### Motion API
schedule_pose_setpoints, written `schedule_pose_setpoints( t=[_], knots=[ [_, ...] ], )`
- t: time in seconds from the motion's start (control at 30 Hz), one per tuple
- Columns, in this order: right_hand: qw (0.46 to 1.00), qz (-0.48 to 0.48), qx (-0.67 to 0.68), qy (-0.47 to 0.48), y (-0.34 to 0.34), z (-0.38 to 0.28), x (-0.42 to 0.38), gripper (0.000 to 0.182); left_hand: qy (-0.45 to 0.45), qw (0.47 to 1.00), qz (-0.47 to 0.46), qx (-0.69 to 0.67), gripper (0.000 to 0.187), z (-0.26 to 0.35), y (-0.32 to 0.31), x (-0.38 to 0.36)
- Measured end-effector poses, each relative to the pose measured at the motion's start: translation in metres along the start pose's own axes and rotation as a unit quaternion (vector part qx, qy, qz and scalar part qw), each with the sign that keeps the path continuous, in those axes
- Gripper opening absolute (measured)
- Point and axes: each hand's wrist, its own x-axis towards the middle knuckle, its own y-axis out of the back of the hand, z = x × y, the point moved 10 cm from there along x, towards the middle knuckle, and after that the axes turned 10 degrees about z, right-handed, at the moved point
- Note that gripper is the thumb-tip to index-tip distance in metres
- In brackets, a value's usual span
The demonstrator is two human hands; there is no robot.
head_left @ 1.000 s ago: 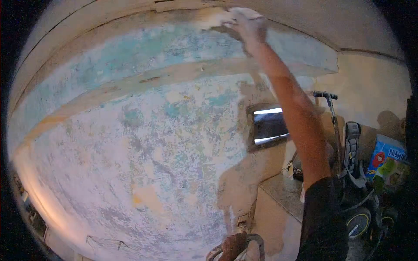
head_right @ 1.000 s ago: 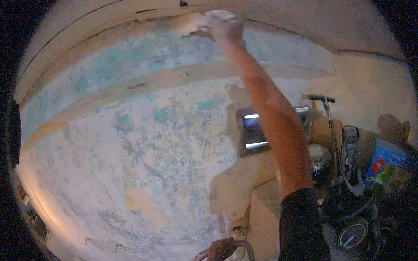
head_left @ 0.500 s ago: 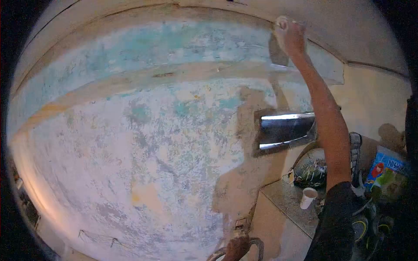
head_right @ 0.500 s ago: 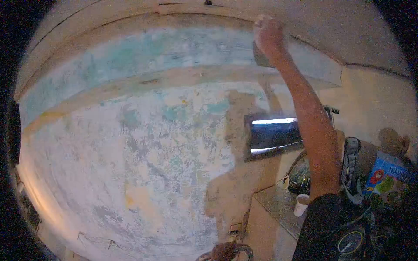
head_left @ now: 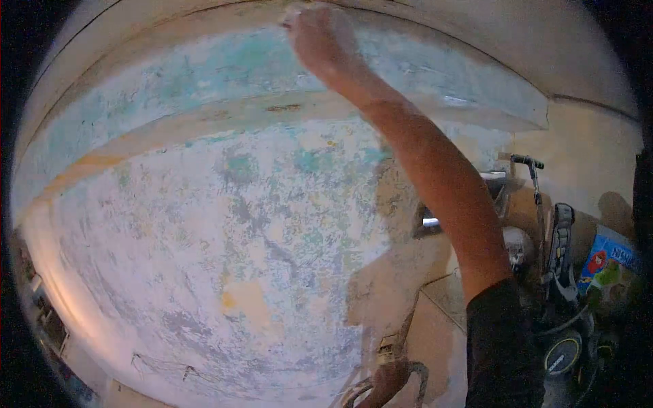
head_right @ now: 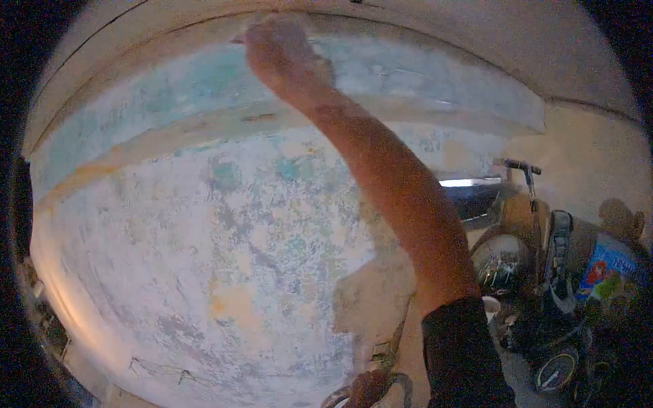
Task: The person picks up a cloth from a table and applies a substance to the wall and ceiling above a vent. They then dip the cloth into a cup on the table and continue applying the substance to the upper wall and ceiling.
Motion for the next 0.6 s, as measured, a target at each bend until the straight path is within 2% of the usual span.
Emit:
schedule_pose_setpoints(
  t=[0.03,0.07,0.1,0.13,0.17,0.23,0.27,0.33,0.37,0.4,0.43,0.47,0.5,0.57,0.6],
  knots=[
    [0.998,0.019,0.063,0.006,0.007,-0.011,0.002,0.014,0.007,0.999,-0.030,-0.009,0.024,0.000,-0.001,0.001],
    [0.998,0.019,0.061,0.003,0.000,-0.015,0.005,0.014,0.010,0.999,-0.052,-0.013,0.024,0.000,-0.001,0.001],
    [0.980,0.140,0.144,0.003,0.015,-0.018,0.008,0.015,0.014,0.997,-0.070,-0.018,0.024,0.001,0.001,0.001],
    [0.940,0.258,0.224,0.004,0.031,-0.015,0.003,0.016,0.017,0.996,-0.085,-0.021,0.023,0.001,0.001,0.002],
    [0.940,0.257,0.222,0.001,0.033,-0.017,0.005,0.016,0.023,0.994,-0.102,-0.024,0.023,0.000,0.002,0.003],
    [0.934,0.164,0.286,-0.134,0.016,0.005,0.013,0.016,0.035,0.989,-0.139,-0.031,0.022,0.000,0.004,0.005],
    [0.935,0.165,0.284,-0.135,0.022,0.014,0.009,0.016,0.041,0.986,-0.156,-0.035,0.022,0.000,0.004,0.006],
    [0.994,0.050,0.084,0.039,0.027,0.006,0.003,0.012,0.057,0.983,-0.171,-0.046,0.022,-0.002,0.005,0.007],
    [0.995,0.051,0.079,0.038,0.032,0.023,-0.006,0.012,0.063,0.983,-0.161,-0.061,0.021,-0.003,0.008,0.010],
    [0.974,0.017,0.220,-0.050,0.023,0.056,-0.022,0.016,0.084,0.984,-0.125,-0.099,0.022,-0.007,0.011,0.013],
    [0.925,-0.016,0.354,-0.135,0.013,0.085,-0.040,0.026,0.078,0.984,-0.127,-0.097,0.022,-0.005,0.013,0.017],
    [0.928,-0.013,0.348,-0.135,0.019,0.104,-0.053,0.026,0.079,0.978,-0.180,-0.062,0.023,-0.003,0.010,0.017],
    [0.908,0.013,0.393,-0.148,0.032,0.122,-0.066,0.024,0.080,0.969,-0.233,-0.026,0.023,-0.003,0.006,0.014],
    [0.886,0.041,0.432,-0.162,0.057,0.160,-0.088,0.023,0.079,0.971,-0.223,-0.018,0.023,0.000,0.010,0.017],
    [0.841,0.028,0.471,-0.267,0.057,0.191,-0.105,0.021,0.084,0.974,-0.210,-0.013,0.023,0.000,0.013,0.019]
  ],
)
